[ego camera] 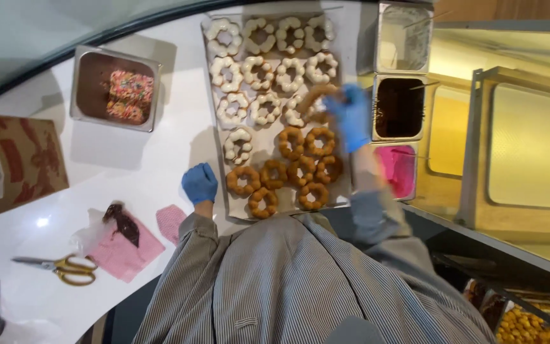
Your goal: The recorder is glazing and adding sprinkles to a batch of donuts at a bakery workstation.
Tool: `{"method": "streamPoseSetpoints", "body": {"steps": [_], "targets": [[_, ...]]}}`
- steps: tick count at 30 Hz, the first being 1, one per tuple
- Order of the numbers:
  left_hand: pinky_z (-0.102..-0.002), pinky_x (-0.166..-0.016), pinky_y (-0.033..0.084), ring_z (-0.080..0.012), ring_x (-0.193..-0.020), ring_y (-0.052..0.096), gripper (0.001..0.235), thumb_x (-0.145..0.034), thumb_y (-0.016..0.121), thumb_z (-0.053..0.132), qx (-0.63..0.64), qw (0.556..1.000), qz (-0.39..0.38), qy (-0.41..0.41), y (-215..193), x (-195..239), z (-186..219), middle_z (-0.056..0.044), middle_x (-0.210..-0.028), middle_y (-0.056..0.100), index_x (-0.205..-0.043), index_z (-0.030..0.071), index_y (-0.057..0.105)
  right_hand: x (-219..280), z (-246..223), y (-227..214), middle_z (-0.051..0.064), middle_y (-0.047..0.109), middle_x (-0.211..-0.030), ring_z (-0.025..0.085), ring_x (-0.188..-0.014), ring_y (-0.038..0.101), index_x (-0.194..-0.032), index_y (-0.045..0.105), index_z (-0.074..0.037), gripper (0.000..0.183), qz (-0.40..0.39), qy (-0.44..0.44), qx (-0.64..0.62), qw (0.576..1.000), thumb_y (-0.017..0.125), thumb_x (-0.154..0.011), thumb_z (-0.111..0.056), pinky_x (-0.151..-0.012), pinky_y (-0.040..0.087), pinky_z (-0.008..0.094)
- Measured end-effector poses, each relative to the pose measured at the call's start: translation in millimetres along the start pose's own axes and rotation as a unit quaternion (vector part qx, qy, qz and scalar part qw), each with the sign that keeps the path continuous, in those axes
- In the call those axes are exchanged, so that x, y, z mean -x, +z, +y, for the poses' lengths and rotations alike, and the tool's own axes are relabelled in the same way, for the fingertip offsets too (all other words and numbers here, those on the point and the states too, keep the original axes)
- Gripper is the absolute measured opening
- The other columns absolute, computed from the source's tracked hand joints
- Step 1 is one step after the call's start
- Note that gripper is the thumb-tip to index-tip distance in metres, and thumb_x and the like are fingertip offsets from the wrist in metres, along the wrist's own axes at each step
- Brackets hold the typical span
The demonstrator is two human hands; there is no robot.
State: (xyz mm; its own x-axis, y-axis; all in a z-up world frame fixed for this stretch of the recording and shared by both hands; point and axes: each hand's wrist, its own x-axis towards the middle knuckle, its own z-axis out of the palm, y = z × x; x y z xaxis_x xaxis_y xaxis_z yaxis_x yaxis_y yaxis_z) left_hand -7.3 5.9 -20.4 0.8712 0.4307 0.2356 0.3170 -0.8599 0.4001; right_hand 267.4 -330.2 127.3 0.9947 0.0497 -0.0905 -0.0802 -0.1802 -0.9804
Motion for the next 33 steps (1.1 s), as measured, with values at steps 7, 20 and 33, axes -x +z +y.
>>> {"method": "streamPoseSetpoints", "body": {"steps": [7, 20, 33], "targets": [[-0.048, -0.072, 0.047, -0.0364, -0.070, 0.060, 0.029, -0.101, 0.055, 0.018, -0.003, 1.000, -0.003, -0.020, -7, -2, 8, -0.015, -0.071, 0.060, -0.073, 0.008, 0.059, -158, -38, -176, 0.000, 0.054, -0.098, 0.011, -0.092, 0.051, -0.106, 0.056, -0.006, 0.025, 0.035, -0.178, 0.122, 0.976, 0.081, -0.102, -0.004, -0.085, 0.047, 0.026], [-0.050, -0.069, 0.048, -0.0379, -0.069, 0.061, 0.032, -0.100, 0.055, 0.021, -0.036, 0.997, -0.054, -0.048, -9, -3, 8, -0.016, -0.072, 0.063, -0.072, 0.008, 0.059, -212, 29, -154, 0.012, 0.076, -0.091, 0.034, -0.081, 0.071, -0.094, 0.077, -0.017, 0.025, -0.085, -0.115, 0.550, 0.823, 0.092, -0.074, -0.022, -0.076, 0.058, 0.044], [-0.048, -0.069, 0.047, -0.0367, -0.068, 0.059, 0.033, -0.103, 0.058, 0.020, 0.016, 1.000, -0.004, -0.024, -21, -9, 18, -0.014, -0.071, 0.061, -0.072, 0.008, 0.060, -156, -16, -245, 0.012, 0.073, -0.109, 0.020, -0.090, 0.072, -0.135, 0.065, -0.002, 0.039, 0.021, 0.084, -0.104, 0.991, 0.072, -0.096, -0.002, -0.087, 0.062, 0.038]]}}
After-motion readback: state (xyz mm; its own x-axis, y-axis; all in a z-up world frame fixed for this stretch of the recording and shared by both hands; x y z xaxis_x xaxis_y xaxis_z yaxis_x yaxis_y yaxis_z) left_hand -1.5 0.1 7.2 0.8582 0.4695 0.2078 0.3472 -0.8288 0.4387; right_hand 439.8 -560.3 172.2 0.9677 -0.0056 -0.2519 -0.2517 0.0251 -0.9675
